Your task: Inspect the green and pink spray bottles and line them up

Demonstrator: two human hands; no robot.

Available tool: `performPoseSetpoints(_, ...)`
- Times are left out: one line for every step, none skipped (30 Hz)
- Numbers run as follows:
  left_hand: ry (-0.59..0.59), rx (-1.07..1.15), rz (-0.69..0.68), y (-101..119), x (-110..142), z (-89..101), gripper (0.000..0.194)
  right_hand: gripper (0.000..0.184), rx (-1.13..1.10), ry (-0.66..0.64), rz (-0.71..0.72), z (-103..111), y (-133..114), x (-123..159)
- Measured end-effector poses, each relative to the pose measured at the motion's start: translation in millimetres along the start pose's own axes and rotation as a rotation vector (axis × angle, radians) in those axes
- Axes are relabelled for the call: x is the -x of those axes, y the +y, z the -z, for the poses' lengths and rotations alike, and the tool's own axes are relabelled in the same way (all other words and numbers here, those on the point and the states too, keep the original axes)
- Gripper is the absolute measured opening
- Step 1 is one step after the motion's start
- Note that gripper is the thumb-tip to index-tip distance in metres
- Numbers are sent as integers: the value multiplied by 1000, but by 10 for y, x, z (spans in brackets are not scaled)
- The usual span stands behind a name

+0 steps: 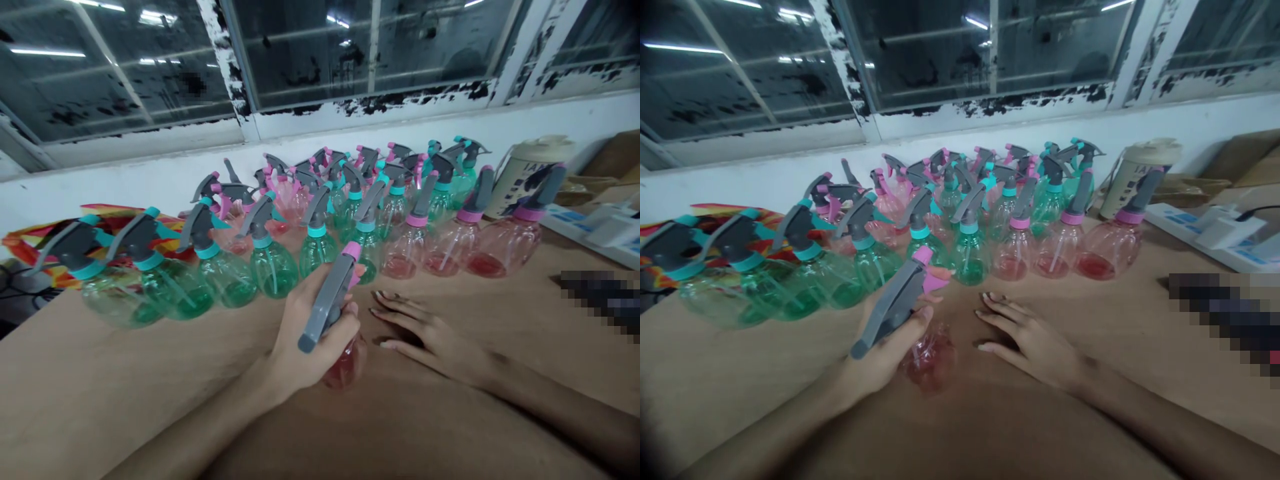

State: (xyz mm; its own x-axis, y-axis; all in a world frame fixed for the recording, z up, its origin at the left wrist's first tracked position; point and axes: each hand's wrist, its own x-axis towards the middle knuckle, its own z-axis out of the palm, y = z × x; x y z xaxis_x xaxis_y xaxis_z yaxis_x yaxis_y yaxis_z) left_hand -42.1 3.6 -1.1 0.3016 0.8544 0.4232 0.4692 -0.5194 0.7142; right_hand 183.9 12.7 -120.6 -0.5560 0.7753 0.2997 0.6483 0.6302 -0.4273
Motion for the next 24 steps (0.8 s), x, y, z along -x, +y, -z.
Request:
performPoseSetpoints(3,3,-5,-4,0,-1,23,51,0,3,-2,1,-4,0)
performPoseSetpoints(2,9,-4,-12,2,-2,23,51,0,4,-1,3,-7,-1)
performPoseSetpoints(0,13,-5,-22,3,-1,23,51,1,1,1,5,-10,-1)
performPoseSetpoints(-1,12,-11,-34,6,-1,21,51,5,-3,2,7,-12,-2)
performPoseSetpoints(0,5,-17,-46,9,0,18,51,12,-7,1,9,-13,-2)
performPoseSetpoints(3,-6,-21,-56,13,0,15,51,18,-12,-3,11,-14,-3)
performPoseSetpoints(9,-18,-26,-61,17,-1,12,51,22,-16,-6,13,-14,-3)
performPoseSetpoints(18,-27,-29,-61,21,-2,10,51,24,-17,-9,15,-15,-4)
performPoseSetpoints(22,-31,-33,-53,26,-4,9,51,24,-17,-11,17,-15,-5)
performPoseSetpoints(29,-31,-32,-39,30,-5,9,51,23,-16,-10,19,-15,-6)
performPoseSetpoints(35,-28,-29,-20,34,-6,9,51,22,-16,-7,21,-16,-6)
performPoseSetpoints(40,-23,-22,0,36,-7,9,51,22,-17,-5,23,-17,-7)
performPoseSetpoints(46,-14,-14,18,37,-7,9,51,24,-17,-4,24,-19,-7)
performPoseSetpoints(47,-4,-5,31,36,-7,10,51,25,-18,-5,26,-22,-8)
performPoseSetpoints(45,5,-1,34,34,-5,11,51,24,-19,-7,27,-25,-9)
performPoseSetpoints(39,11,-5,29,31,-3,11,50,26,-18,-10,28,-29,-10)
performPoseSetpoints(23,13,-14,15,27,0,10,50,31,-17,-15,28,-33,-12)
performPoseSetpoints(10,9,-22,-6,23,4,9,49,37,-18,-18,29,-37,-15)
performPoseSetpoints(-4,3,-26,-28,20,8,7,49,45,-22,-18,29,-41,-17)
performPoseSetpoints(-13,-1,-24,-49,18,12,6,49,52,-24,-18,29,-43,-20)
performPoseSetpoints(-14,0,-21,-65,17,17,4,49,55,-24,-16,30,-46,-22)
performPoseSetpoints(-11,3,-10,-74,16,23,2,49,57,-20,-16,30,-48,-24)
performPoseSetpoints(4,10,6,-75,16,29,0,49,57,-16,-16,30,-50,-25)
performPoseSetpoints(24,26,22,-68,15,36,1,49,59,-13,-16,31,-51,-25)
